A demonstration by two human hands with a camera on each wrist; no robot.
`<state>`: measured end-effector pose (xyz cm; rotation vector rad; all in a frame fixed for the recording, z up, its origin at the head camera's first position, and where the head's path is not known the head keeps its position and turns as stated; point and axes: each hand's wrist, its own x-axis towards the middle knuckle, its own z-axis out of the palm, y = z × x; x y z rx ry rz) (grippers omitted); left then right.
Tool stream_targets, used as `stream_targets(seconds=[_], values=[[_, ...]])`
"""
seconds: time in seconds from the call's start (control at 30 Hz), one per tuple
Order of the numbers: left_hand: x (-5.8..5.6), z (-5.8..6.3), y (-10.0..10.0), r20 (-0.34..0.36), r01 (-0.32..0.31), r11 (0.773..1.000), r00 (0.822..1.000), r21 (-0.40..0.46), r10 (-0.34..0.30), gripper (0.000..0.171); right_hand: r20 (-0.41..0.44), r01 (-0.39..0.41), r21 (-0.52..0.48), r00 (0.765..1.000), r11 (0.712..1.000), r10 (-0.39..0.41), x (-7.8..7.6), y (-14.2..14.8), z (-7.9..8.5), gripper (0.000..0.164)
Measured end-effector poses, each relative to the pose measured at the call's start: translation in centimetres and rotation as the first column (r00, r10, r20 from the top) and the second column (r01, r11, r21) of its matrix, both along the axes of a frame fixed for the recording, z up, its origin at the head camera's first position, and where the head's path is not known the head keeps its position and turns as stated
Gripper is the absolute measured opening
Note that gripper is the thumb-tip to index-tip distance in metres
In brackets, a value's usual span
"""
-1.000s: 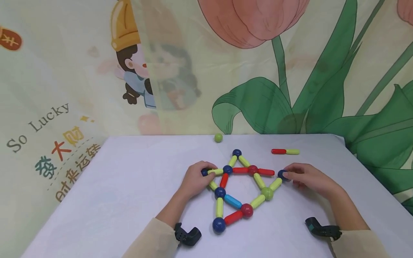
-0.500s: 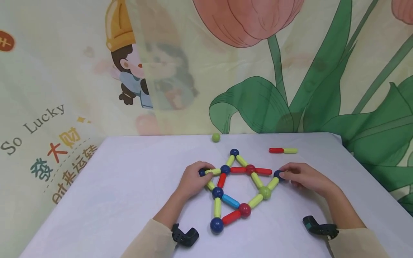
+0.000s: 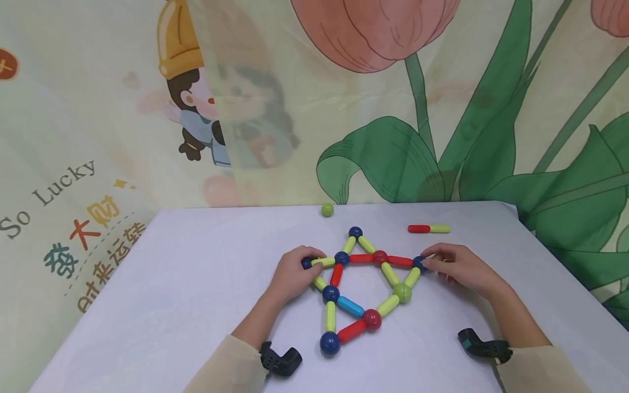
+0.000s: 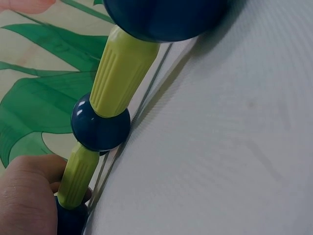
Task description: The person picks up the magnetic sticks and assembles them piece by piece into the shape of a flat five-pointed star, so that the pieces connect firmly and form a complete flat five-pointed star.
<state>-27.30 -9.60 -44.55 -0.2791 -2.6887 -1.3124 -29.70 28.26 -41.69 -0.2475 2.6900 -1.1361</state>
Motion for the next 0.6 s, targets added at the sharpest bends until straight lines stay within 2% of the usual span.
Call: stream_targets(seconds=[0.33,0.6], values=[[0.04,0.07,0.11,0.017,-0.004,1.000,1.000,0.000,0.004,0.020,0.011,0.000,-0.041,1.000,0.999,0.000,0.26,0.01,-0.20,0.048],[0.10,0.04,-0.07,-0.005,0.005,1.000,1.000,0.004,-0.005,0.020,0.011,0.002,-0.074,1.000,0.997,-0.001,0.25,-0.47,0.04,0.047]])
